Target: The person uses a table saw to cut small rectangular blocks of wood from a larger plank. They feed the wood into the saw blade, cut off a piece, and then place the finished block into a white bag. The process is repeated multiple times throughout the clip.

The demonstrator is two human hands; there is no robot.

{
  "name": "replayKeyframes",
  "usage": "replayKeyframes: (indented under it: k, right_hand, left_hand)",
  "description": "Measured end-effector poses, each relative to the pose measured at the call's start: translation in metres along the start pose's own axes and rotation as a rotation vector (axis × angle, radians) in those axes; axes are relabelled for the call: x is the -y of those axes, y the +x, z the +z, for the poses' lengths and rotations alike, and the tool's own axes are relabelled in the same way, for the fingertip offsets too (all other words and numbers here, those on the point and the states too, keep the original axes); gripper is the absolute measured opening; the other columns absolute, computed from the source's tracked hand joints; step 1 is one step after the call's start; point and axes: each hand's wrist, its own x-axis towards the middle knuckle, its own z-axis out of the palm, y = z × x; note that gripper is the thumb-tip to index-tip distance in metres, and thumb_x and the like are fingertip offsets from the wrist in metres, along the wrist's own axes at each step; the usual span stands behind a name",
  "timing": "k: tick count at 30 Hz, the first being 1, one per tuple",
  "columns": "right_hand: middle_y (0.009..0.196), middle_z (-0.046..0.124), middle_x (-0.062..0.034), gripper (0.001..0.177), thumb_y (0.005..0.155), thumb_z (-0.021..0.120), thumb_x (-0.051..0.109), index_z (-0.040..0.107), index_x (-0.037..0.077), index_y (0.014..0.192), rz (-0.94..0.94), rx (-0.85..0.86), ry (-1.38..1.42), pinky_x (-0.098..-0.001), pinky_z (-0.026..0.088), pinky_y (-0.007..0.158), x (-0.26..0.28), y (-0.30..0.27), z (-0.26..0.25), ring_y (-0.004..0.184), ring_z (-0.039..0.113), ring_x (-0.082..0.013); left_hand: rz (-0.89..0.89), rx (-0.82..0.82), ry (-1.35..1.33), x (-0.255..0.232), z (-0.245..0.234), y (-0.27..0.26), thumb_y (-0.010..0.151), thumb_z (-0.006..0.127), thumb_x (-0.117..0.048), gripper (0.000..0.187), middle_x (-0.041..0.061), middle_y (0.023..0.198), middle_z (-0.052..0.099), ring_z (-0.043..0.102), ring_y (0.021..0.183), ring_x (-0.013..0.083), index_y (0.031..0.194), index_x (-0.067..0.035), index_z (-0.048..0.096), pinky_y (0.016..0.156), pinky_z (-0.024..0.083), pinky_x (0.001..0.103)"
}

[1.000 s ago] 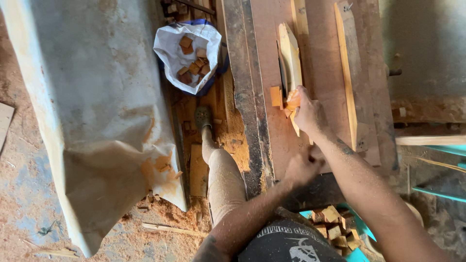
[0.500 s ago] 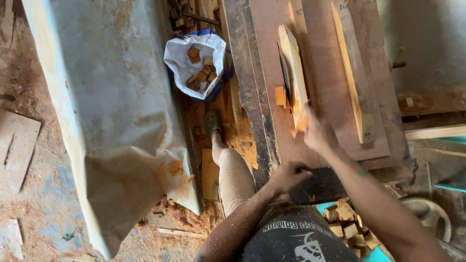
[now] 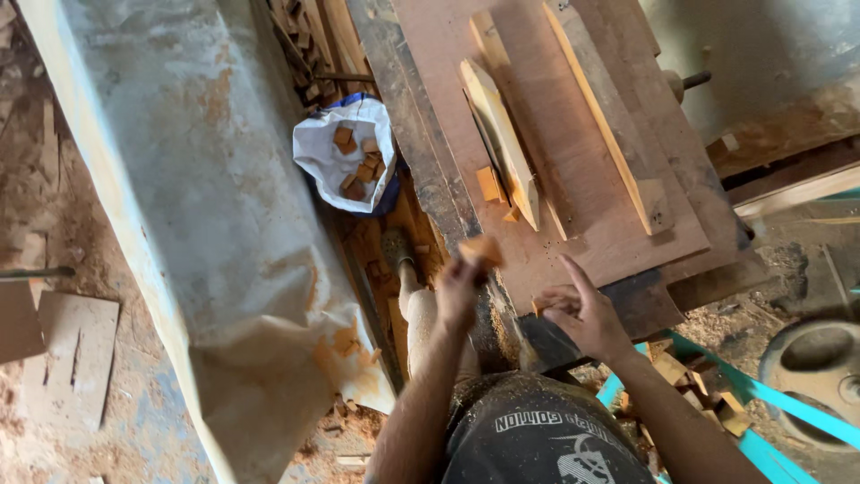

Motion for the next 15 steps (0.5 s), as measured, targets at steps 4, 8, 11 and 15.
replayKeyframes:
  k: [4,8,11,15]
  right_hand:
    - [0.122,0.076,-0.0107,0.065,0.088,0.072,0.019,0.051,0.014,0.149,0.123,-0.069,-0.09,-0.036,0.064,0.079,-0.023,-0.017,-0.007,0.095,0.077,-0.0209]
    - [0.117,0.077,-0.0117,0.057,0.087,0.071,0.02,0.061,0.014,0.142,0.235,-0.132,-0.045,-0.036,0.065,0.08,-0.054,-0.039,-0.01,0.088,0.077,-0.0225]
    - [0.113,0.078,-0.0124,0.053,0.085,0.073,0.02,0.065,0.012,0.138,0.201,-0.195,-0.067,-0.0364,0.062,0.083,-0.077,-0.052,-0.009,0.095,0.075,-0.02]
    - [0.11,0.079,-0.0125,0.051,0.085,0.073,0.021,0.067,0.011,0.135,0.203,-0.219,-0.023,-0.0383,0.061,0.082,-0.1,-0.057,-0.007,0.095,0.075,-0.0224]
  left_hand:
    - [0.274,-0.097,0.178,-0.049,-0.015,0.111,0.104,0.063,-0.016,0.026,0.012,0.087,0.07,0.063,0.071,0.0162,0.111,0.007,0.072,0.06,0.052,0.029]
    - [0.343,-0.272,0.432,-0.066,0.003,0.175,0.091,0.074,-0.013,0.031,0.011,0.091,0.075,0.071,0.072,0.0163,0.119,-0.006,0.063,0.061,0.057,0.029]
    - [0.28,-0.114,0.485,-0.072,0.011,0.19,0.093,0.076,-0.014,0.031,0.013,0.098,0.077,0.074,0.077,0.0164,0.122,-0.008,0.068,0.066,0.062,0.03]
    - [0.098,0.463,0.811,-0.07,-0.024,0.177,0.093,0.075,-0.016,0.036,0.01,0.111,0.078,0.076,0.077,0.0176,0.128,-0.012,0.075,0.067,0.066,0.034]
